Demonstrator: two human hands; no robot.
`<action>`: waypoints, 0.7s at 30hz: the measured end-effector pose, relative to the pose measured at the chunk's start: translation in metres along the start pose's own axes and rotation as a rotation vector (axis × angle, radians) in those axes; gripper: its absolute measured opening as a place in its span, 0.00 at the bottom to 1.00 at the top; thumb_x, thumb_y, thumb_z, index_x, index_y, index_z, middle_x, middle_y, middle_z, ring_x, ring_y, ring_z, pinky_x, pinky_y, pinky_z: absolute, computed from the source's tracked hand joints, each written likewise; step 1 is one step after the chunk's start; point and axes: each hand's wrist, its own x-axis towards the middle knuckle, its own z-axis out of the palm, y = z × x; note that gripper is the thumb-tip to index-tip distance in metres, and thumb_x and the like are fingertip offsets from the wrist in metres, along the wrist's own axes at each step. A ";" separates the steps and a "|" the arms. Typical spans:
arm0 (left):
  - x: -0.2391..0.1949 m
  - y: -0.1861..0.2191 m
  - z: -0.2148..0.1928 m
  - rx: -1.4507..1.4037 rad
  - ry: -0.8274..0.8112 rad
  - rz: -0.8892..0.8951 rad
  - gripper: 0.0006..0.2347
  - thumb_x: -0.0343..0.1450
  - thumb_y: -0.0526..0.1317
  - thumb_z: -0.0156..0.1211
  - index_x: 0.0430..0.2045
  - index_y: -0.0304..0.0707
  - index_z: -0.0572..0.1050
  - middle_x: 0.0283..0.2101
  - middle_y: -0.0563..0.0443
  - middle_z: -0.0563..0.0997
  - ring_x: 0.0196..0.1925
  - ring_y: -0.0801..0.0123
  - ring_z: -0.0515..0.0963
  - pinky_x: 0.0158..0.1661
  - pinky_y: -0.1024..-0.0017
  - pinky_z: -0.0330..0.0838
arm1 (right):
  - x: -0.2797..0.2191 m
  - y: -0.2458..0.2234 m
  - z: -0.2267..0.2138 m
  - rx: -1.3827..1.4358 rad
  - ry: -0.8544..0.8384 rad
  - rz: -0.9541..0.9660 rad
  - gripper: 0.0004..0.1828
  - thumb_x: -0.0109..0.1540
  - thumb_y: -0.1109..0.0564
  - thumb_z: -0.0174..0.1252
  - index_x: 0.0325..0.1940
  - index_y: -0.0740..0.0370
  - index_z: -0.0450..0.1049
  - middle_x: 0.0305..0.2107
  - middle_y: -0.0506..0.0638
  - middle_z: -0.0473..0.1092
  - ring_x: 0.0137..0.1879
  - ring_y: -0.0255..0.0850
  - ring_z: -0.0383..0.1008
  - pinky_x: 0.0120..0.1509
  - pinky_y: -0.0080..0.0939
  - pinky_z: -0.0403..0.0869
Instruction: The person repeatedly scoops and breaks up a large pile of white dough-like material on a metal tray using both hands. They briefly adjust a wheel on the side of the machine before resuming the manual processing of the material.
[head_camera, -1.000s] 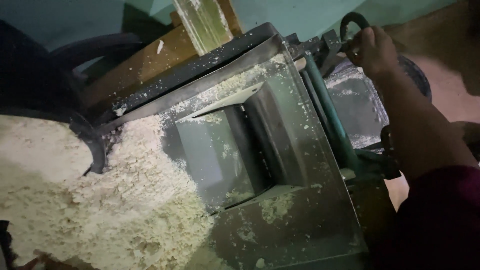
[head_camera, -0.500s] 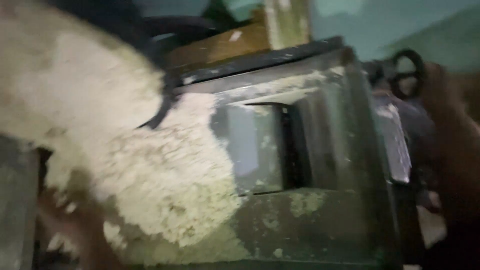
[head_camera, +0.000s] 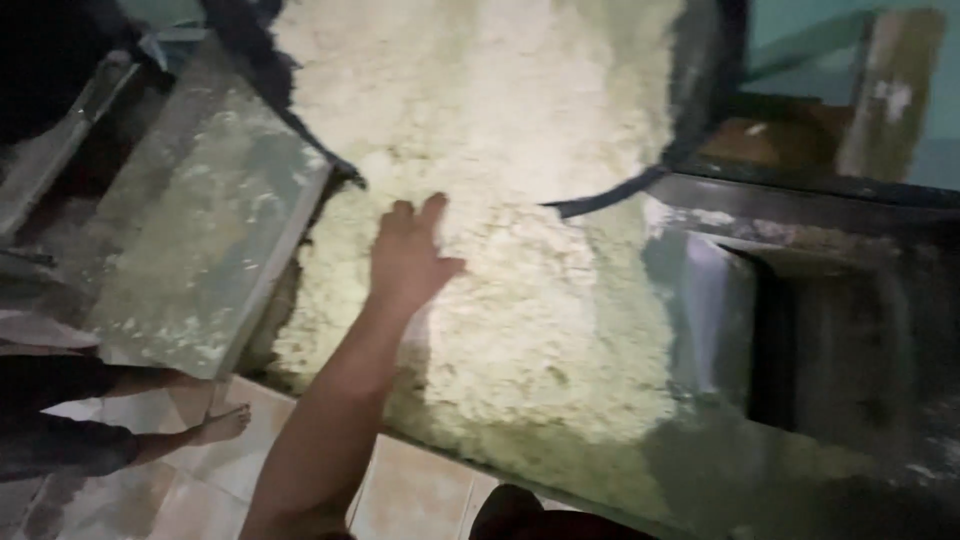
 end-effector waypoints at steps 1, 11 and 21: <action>0.002 -0.006 -0.003 -0.009 0.008 -0.002 0.43 0.56 0.53 0.79 0.68 0.58 0.62 0.54 0.40 0.69 0.54 0.42 0.75 0.42 0.45 0.77 | 0.004 -0.032 0.009 0.004 -0.002 -0.004 0.28 0.68 0.37 0.57 0.69 0.48 0.71 0.57 0.57 0.69 0.61 0.59 0.72 0.57 0.63 0.72; 0.037 -0.025 -0.052 -0.165 0.021 0.271 0.22 0.64 0.55 0.58 0.53 0.60 0.71 0.43 0.53 0.83 0.50 0.52 0.83 0.48 0.48 0.70 | 0.007 -0.272 0.130 0.072 -0.010 0.011 0.46 0.58 0.27 0.64 0.76 0.44 0.66 0.64 0.54 0.64 0.74 0.55 0.65 0.67 0.61 0.71; 0.014 -0.014 -0.096 -0.032 -0.174 0.404 0.48 0.56 0.64 0.76 0.73 0.58 0.58 0.74 0.24 0.51 0.76 0.23 0.44 0.69 0.33 0.30 | 0.005 -0.375 0.155 -0.053 -0.233 0.197 0.75 0.45 0.14 0.63 0.87 0.42 0.41 0.74 0.67 0.49 0.79 0.73 0.50 0.67 0.79 0.66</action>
